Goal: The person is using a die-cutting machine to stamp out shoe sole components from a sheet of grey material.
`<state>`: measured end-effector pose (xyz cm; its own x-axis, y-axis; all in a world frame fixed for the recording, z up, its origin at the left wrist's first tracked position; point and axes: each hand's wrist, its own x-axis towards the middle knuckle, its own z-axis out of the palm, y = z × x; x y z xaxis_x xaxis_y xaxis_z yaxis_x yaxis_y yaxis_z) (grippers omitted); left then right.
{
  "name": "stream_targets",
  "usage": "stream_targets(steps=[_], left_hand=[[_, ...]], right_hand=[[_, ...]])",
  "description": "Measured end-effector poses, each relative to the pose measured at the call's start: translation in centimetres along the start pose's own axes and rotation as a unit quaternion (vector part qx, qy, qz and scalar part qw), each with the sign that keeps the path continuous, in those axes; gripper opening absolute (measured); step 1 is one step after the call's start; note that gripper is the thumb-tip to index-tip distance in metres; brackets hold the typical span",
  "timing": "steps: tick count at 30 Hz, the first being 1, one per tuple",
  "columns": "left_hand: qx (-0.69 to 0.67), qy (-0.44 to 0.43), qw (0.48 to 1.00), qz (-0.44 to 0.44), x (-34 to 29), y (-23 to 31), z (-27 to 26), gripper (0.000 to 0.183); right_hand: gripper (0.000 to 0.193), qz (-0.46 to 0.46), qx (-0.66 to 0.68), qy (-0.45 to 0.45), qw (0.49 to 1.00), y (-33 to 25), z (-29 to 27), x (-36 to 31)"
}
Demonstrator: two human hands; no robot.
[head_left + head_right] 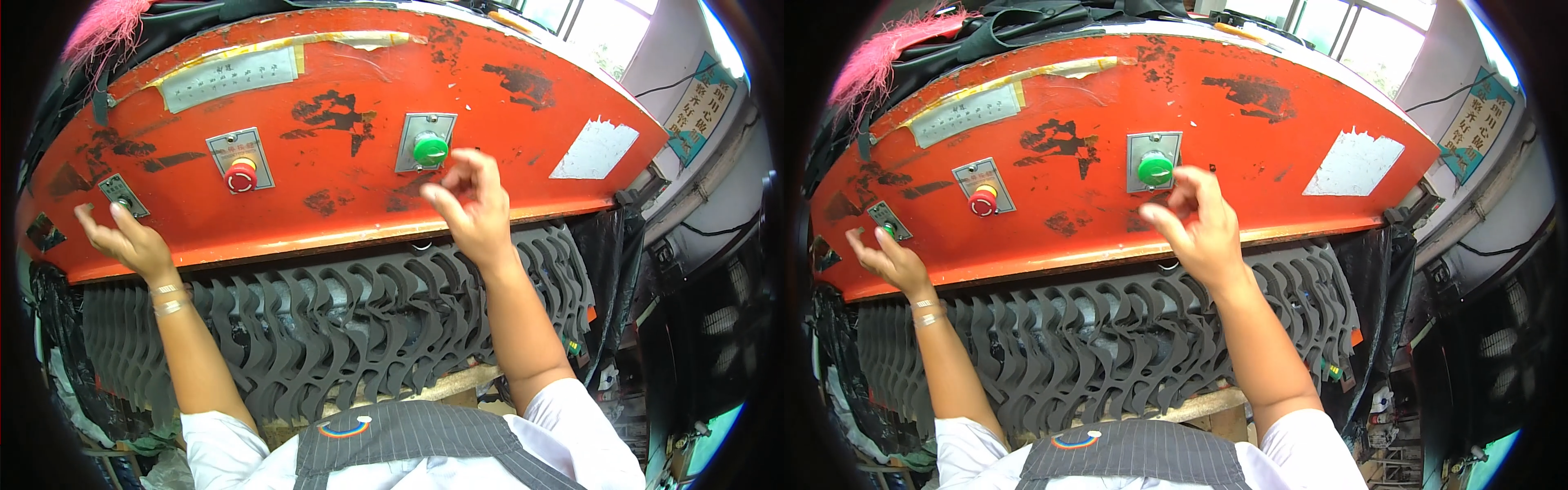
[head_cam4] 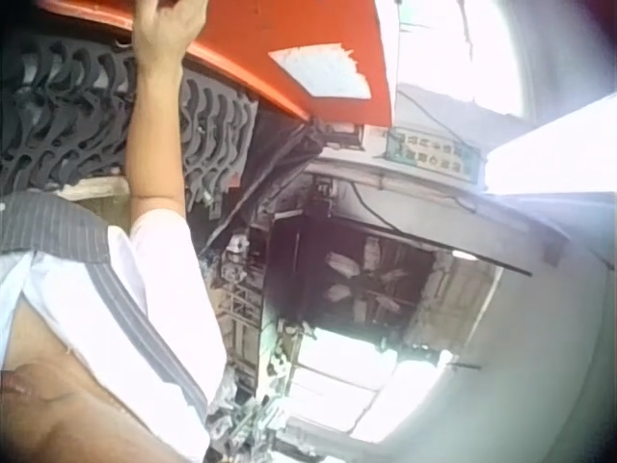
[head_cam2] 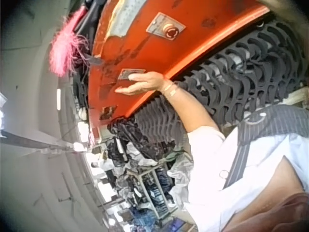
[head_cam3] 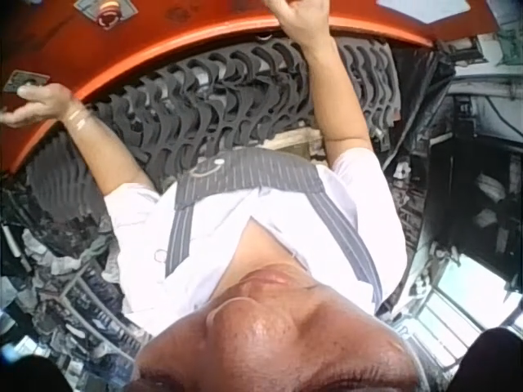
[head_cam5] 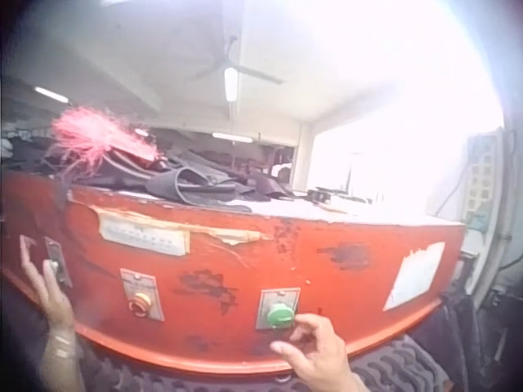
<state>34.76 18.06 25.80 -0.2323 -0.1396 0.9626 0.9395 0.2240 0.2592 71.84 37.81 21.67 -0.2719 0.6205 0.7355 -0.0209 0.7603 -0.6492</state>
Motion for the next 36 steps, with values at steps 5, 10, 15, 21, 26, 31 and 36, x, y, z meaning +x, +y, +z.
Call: stream_targets(steps=[5,10,15,21,26,31,36], left_hand=[[0.043,-0.127,0.986,-0.101,3.5,-2.2,-0.6,0.07],[0.056,-0.307,0.949,-0.044,0.5,2.4,-6.1,0.059],[-0.15,-0.557,0.804,-0.146,-5.1,12.6,-14.6,0.006],[-0.141,-0.793,0.593,-0.001,-7.9,18.8,-19.3,0.039],[-0.074,-0.787,0.594,0.15,-7.8,22.1,-19.9,0.033],[0.041,-0.721,0.656,0.22,-10.9,23.7,-19.4,0.01],[0.049,-0.717,0.672,0.178,-12.7,23.2,-20.3,0.014]], right_hand=[[0.033,0.066,-0.018,-0.001,0.998,-2.2,0.3,2.6],[0.039,0.152,-0.031,-0.122,0.98,-3.4,-0.1,-5.3],[0.029,0.25,-0.001,-0.313,0.916,-7.9,-1.2,-14.5],[0.035,0.276,-0.045,-0.381,0.881,-11.3,-6.3,-18.2],[0.056,0.173,-0.212,-0.46,0.845,-11.8,-8.3,-17.9],[0.057,0.095,-0.313,-0.451,0.83,-10.9,-6.4,-18.7],[0.058,0.117,-0.318,-0.439,0.832,-10.3,-5.9,-20.1]])
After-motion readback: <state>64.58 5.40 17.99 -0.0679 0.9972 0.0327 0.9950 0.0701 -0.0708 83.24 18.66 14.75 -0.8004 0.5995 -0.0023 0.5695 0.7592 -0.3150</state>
